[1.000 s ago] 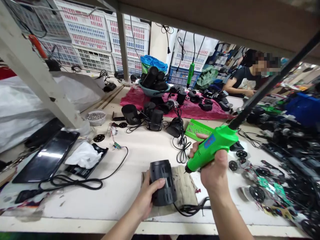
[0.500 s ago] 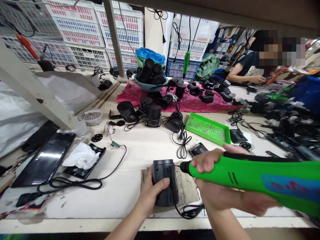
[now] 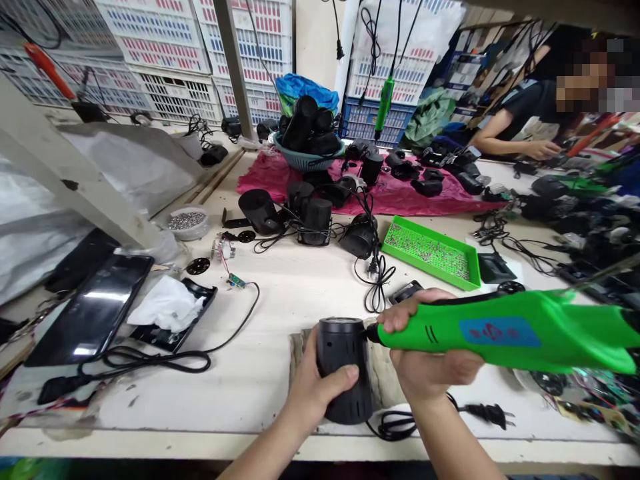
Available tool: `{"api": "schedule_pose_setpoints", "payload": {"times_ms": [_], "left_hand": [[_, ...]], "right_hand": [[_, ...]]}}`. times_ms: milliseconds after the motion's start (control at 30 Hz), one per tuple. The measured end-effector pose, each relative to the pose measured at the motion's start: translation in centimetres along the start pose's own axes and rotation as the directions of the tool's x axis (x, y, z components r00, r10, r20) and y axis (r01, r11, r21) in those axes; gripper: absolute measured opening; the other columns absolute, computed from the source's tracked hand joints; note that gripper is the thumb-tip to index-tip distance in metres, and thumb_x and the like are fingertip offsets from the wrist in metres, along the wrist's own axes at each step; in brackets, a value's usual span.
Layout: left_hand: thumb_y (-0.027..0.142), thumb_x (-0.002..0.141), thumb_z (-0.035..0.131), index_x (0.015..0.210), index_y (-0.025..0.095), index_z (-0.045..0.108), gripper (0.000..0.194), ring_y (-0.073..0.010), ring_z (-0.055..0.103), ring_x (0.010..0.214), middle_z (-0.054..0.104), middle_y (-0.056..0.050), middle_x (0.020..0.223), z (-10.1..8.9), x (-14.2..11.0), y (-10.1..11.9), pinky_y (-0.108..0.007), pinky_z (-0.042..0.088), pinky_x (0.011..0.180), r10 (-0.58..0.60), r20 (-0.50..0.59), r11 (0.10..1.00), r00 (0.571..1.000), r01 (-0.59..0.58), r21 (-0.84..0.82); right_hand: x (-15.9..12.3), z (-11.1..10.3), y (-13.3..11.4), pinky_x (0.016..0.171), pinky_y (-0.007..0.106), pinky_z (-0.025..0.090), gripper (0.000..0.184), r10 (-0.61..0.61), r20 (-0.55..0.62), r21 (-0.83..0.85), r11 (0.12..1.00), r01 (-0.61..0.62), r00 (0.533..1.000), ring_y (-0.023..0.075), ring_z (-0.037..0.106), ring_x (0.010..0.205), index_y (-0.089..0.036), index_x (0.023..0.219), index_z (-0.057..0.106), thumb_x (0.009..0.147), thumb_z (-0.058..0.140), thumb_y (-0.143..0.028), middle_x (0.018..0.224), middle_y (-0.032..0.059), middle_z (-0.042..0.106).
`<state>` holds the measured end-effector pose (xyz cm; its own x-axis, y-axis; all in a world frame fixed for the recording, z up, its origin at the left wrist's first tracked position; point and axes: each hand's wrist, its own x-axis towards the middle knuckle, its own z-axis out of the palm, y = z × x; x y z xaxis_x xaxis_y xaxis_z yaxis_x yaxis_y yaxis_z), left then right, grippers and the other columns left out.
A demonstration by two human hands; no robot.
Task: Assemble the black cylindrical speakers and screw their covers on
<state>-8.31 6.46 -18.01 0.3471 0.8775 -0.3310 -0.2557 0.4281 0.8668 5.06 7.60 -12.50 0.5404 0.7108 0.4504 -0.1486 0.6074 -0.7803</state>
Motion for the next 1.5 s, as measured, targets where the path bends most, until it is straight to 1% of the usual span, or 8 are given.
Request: {"api": "schedule_pose_setpoints", "payload": {"times_ms": [267, 500, 667, 800, 933, 1133, 1333, 1500], "left_hand": [[0.034, 0.063, 0.075, 0.115, 0.021, 0.054, 0.057, -0.0211, 0.057, 0.091, 0.064, -0.001, 0.094, 0.2, 0.4, 0.2, -0.032, 0.044, 0.085, -0.078, -0.042, 0.996, 0.996, 0.076, -0.047], [0.036, 0.064, 0.073, 0.113, 0.021, 0.054, 0.054, -0.0215, 0.057, 0.089, 0.064, -0.002, 0.094, 0.1, 0.4, 0.0, -0.033, 0.044, 0.082, -0.036, -0.054, 0.999, 0.998, 0.037, 0.023], [0.033, 0.062, 0.074, 0.113, 0.021, 0.052, 0.057, -0.0249, 0.059, 0.093, 0.064, -0.003, 0.096, 0.0, 0.5, -0.4, -0.036, 0.045, 0.084, 0.007, -0.018, 0.996, 1.000, -0.006, 0.088], [0.034, 0.063, 0.074, 0.119, 0.020, 0.048, 0.063, -0.0269, 0.059, 0.098, 0.065, -0.006, 0.103, -0.2, 0.7, -0.9, -0.038, 0.043, 0.089, -0.006, -0.004, 0.993, 1.000, 0.007, 0.118], [0.035, 0.062, 0.075, 0.120, 0.018, 0.045, 0.067, -0.0277, 0.059, 0.098, 0.064, -0.008, 0.104, -0.2, 0.8, -0.9, -0.039, 0.044, 0.089, -0.007, 0.028, 0.995, 1.000, 0.004, 0.104], [0.032, 0.063, 0.074, 0.113, 0.019, 0.048, 0.058, -0.0273, 0.058, 0.102, 0.064, -0.007, 0.106, 0.1, 0.6, 0.0, -0.038, 0.042, 0.092, 0.039, 0.068, 0.989, 0.997, -0.048, 0.140], [0.031, 0.065, 0.073, 0.110, 0.020, 0.049, 0.052, -0.0295, 0.059, 0.100, 0.065, -0.009, 0.104, -0.2, 0.9, 0.2, -0.039, 0.043, 0.089, 0.019, 0.049, 0.986, 0.999, -0.027, 0.165], [0.032, 0.065, 0.074, 0.110, 0.019, 0.051, 0.052, -0.0286, 0.059, 0.100, 0.065, -0.008, 0.104, -0.3, 0.9, 0.2, -0.038, 0.042, 0.089, 0.013, 0.064, 0.990, 0.998, -0.022, 0.143]], "right_hand": [[0.8, 0.9, -3.4, 0.052, 0.029, 0.047, 0.059, -0.035, 0.021, -0.021, 0.999, 0.036, 0.999, 0.0127, 0.050, 0.048, -0.025, 0.103, 0.062, 0.071, 0.058, -0.074, 0.060, -0.0048, 0.059], [0.5, 1.1, -1.2, 0.047, 0.028, 0.046, 0.059, 0.008, -0.003, 0.022, 1.000, -0.008, 1.000, 0.0115, 0.048, 0.043, -0.024, 0.087, 0.062, 0.066, 0.057, -0.079, 0.054, -0.0061, 0.055], [0.2, -0.1, -2.0, 0.045, 0.029, 0.045, 0.064, -0.022, 0.004, 0.014, 1.000, 0.022, 1.000, 0.0116, 0.047, 0.042, -0.023, 0.093, 0.063, 0.069, 0.051, -0.081, 0.054, -0.0060, 0.054], [-0.3, 0.2, -4.0, 0.049, 0.030, 0.047, 0.050, -0.128, 0.074, -0.041, 0.990, 0.131, 0.989, 0.0138, 0.048, 0.046, -0.025, 0.112, 0.059, 0.082, 0.053, -0.064, 0.059, -0.0054, 0.058], [-0.7, 2.1, -4.4, 0.049, 0.030, 0.048, 0.031, -0.162, 0.136, 0.014, 0.987, 0.162, 0.977, 0.0136, 0.050, 0.047, -0.027, 0.109, 0.059, 0.086, 0.057, -0.047, 0.061, -0.0053, 0.059], [-0.6, 4.7, -2.4, 0.044, 0.029, 0.046, 0.058, -0.047, 0.146, 0.045, 0.998, 0.040, 0.988, 0.0126, 0.051, 0.042, -0.024, 0.092, 0.064, 0.070, 0.055, -0.078, 0.053, -0.0052, 0.056], [-0.2, 5.4, -1.0, 0.041, 0.028, 0.044, 0.061, 0.069, 0.133, 0.052, 0.996, -0.076, 0.989, 0.0122, 0.046, 0.037, -0.025, 0.082, 0.062, 0.061, 0.059, -0.082, 0.049, -0.0060, 0.053], [-0.2, 5.1, -1.3, 0.042, 0.030, 0.044, 0.061, 0.002, 0.201, 0.021, 1.000, -0.006, 0.980, 0.0135, 0.046, 0.037, -0.025, 0.087, 0.064, 0.065, 0.055, -0.081, 0.048, -0.0057, 0.053]]}}
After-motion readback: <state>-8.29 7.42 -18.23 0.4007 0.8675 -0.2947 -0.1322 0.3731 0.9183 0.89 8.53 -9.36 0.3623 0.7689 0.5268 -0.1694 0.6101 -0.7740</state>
